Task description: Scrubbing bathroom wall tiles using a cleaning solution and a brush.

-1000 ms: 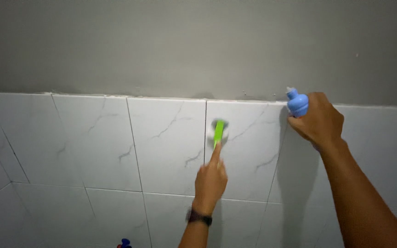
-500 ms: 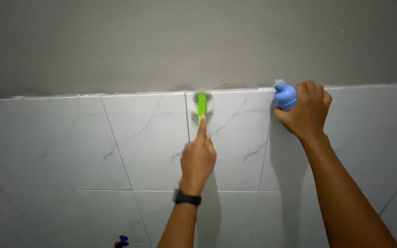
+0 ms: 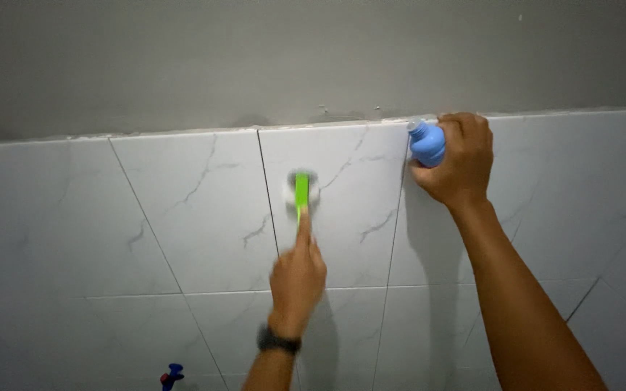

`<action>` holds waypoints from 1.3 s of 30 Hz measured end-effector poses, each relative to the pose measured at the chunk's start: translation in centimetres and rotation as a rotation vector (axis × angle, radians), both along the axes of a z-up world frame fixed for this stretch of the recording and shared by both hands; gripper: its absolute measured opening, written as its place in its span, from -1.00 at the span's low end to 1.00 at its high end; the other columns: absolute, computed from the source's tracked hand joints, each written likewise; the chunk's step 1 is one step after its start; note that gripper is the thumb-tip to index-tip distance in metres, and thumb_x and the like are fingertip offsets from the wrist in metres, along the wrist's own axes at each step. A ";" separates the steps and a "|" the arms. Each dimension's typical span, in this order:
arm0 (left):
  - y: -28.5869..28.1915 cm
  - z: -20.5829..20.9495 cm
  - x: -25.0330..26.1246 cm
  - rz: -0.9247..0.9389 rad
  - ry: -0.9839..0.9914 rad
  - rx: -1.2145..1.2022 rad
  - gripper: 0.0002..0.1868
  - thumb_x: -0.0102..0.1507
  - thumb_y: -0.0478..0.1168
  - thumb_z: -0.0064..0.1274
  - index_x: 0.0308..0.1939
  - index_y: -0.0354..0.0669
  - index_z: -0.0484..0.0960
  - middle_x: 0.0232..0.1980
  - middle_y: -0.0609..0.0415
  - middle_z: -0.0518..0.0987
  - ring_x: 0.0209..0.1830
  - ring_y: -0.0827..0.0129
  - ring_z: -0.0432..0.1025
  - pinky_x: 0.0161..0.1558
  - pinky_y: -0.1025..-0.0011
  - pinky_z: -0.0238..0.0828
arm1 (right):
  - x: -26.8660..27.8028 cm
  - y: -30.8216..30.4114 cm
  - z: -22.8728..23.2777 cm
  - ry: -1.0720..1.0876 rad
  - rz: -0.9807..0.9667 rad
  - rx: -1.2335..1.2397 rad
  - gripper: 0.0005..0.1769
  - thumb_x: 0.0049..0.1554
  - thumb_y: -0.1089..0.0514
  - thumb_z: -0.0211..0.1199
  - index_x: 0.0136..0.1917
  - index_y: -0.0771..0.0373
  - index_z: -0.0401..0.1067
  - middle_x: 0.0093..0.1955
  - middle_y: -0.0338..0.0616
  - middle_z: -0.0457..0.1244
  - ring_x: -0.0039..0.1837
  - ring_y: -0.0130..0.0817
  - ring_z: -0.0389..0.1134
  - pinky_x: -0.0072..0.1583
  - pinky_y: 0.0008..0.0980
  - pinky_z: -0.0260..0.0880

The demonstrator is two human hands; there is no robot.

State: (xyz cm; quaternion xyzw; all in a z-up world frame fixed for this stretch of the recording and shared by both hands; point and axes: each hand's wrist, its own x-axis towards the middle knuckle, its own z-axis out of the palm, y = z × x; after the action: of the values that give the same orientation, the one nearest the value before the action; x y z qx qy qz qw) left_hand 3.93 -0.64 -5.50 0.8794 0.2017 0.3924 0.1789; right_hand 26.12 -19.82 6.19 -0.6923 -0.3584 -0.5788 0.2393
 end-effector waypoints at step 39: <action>-3.5 -1.7 -0.1 -0.238 -0.069 -0.225 -0.35 0.44 -0.19 -0.20 0.58 -0.19 -0.02 -0.72 0.18 0.32 -0.81 0.49 0.20 -0.72 0.40 0.09 | -0.9 0.7 -0.8 0.086 0.011 -0.032 -0.35 -0.17 0.01 0.57 0.10 0.31 0.40 0.37 0.00 0.08 0.45 0.04 0.05 0.51 0.07 0.10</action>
State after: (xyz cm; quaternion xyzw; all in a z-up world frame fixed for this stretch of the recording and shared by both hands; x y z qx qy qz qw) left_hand 3.83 -4.18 -7.16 0.8575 0.1326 0.3731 0.3284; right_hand 25.24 -19.14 5.42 -0.7182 -0.3608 -0.5415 0.2466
